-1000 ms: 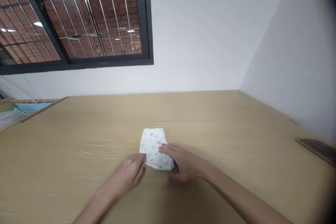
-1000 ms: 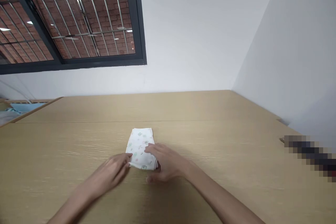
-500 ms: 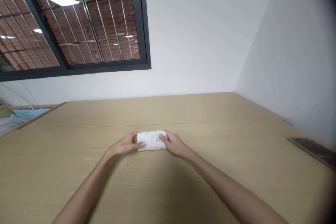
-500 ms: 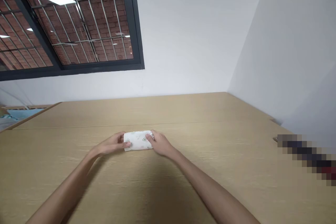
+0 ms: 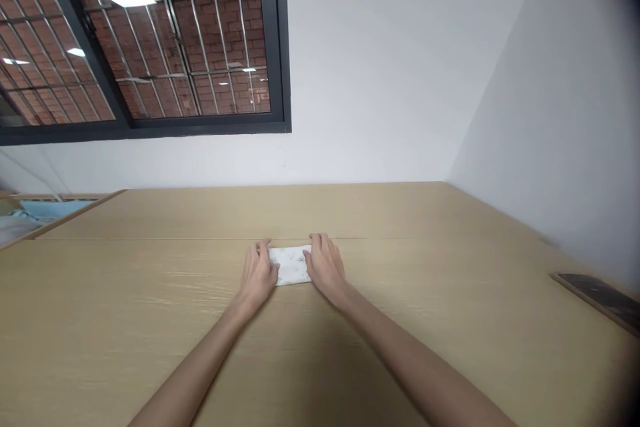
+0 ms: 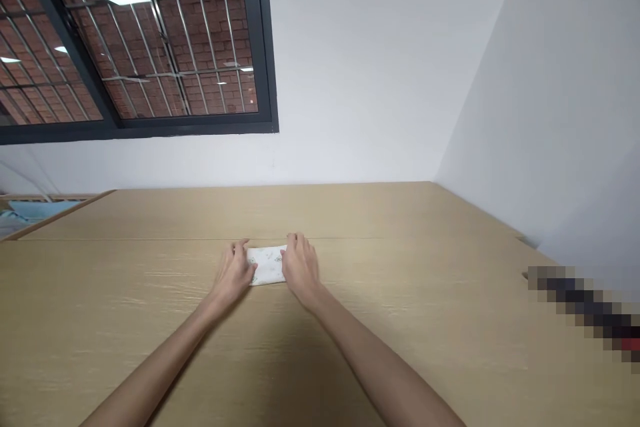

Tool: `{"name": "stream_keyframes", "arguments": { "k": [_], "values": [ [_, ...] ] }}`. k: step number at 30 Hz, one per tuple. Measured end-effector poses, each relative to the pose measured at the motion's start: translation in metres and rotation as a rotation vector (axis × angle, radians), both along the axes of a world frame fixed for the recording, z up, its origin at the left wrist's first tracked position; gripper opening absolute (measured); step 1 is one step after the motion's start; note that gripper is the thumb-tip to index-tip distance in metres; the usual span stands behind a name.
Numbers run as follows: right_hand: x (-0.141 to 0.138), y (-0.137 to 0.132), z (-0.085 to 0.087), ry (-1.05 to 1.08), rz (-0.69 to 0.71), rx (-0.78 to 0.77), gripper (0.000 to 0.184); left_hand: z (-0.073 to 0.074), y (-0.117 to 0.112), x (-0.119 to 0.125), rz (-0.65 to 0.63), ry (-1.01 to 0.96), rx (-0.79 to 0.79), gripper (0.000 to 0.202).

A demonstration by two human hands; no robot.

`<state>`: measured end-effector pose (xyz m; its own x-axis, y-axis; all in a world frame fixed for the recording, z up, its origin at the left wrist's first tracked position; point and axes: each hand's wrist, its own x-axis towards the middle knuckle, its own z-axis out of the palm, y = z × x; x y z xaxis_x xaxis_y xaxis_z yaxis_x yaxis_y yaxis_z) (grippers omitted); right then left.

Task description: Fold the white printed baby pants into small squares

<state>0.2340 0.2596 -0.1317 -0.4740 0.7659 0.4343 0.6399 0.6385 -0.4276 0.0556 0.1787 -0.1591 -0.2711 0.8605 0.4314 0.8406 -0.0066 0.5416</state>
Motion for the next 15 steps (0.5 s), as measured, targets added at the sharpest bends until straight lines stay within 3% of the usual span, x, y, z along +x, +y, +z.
{"name": "stream_keyframes", "arguments": {
  "k": [3, 7, 10, 15],
  "values": [
    [-0.004, -0.017, 0.003, -0.033, 0.162, 0.237, 0.043, -0.004, 0.002, 0.01, -0.096, 0.128, 0.016, 0.052],
    [-0.009, -0.025, -0.009, -0.126, 0.349, 0.261, 0.053, -0.012, 0.003, 0.012, -0.28, 0.256, -0.045, 0.055],
    [-0.01, -0.02, -0.022, -0.181, 0.348, 0.218, 0.06, -0.014, 0.0, 0.007, -0.325, 0.311, -0.102, 0.057],
    [-0.008, -0.01, -0.032, -0.234, 0.294, 0.172, 0.063, -0.011, -0.007, 0.01, -0.28, 0.351, -0.177, 0.062]
  ]
}}
